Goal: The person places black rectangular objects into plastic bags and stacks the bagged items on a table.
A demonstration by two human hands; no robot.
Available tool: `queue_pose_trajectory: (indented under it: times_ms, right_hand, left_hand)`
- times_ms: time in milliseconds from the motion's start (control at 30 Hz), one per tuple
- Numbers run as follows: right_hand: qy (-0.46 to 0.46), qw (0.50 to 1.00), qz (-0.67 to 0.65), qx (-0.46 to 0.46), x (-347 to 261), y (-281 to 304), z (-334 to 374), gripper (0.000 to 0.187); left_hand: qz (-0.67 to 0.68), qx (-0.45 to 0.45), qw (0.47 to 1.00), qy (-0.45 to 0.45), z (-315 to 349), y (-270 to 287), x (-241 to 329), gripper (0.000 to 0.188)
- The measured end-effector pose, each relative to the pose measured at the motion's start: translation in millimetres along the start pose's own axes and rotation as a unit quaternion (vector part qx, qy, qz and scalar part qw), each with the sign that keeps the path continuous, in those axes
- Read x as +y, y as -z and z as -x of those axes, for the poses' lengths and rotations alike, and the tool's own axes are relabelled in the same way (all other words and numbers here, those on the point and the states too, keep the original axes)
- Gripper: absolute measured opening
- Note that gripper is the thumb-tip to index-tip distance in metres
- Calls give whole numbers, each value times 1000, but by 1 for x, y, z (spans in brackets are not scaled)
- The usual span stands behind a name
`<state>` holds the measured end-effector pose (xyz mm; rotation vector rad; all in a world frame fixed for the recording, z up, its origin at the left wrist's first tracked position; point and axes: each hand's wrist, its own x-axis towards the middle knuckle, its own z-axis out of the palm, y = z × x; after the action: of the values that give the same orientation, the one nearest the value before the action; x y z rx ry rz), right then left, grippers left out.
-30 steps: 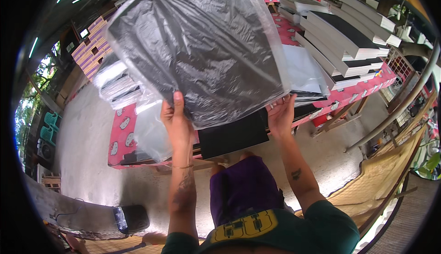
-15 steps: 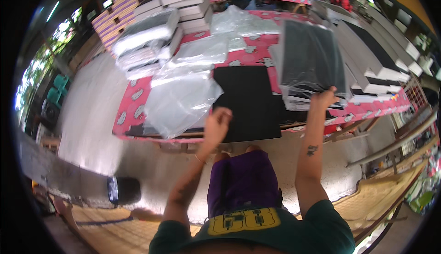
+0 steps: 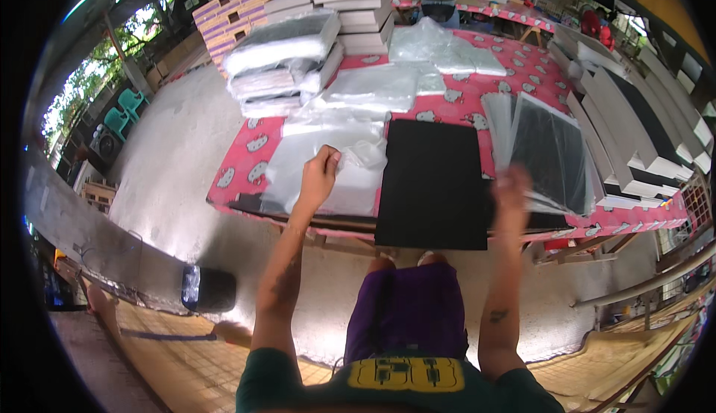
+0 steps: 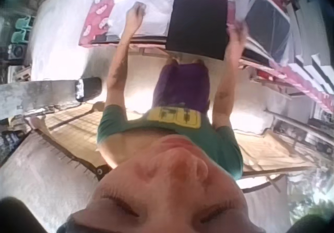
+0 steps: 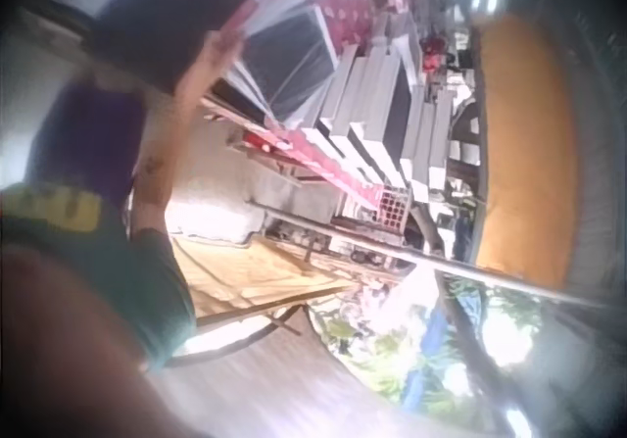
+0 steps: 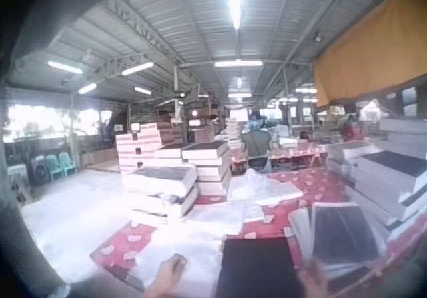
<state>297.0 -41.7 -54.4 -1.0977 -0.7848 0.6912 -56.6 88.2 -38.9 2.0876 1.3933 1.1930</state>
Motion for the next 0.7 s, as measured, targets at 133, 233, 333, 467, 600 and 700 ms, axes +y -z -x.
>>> queue_pose_trajectory:
  times_ms: [133, 233, 333, 467, 600, 700]
  right_hand:
    - [282, 901, 181, -274, -26, -120, 32, 87]
    - [197, 751, 297, -556, -17, -154, 22, 58]
    - [-6, 752, 303, -585, 2, -131, -12, 40]
    - [-172, 894, -240, -336, 28, -88, -21, 33]
    - [-219, 889, -238, -324, 25, -102, 26, 28]
    - [-202, 910, -260, -252, 12, -102, 29, 27]
  left_hand:
    - [106, -143, 979, -101, 17, 32, 122, 13]
    - [25, 77, 984, -157, 25, 65, 146, 13]
    - [3, 301, 951, -71, 3, 107, 131, 22]
    - [-36, 376, 925, -49, -28, 117, 62, 25]
    - [-137, 290, 947, 16, -34, 89, 23, 21]
    - [-160, 313, 928, -125, 2, 26, 87, 31]
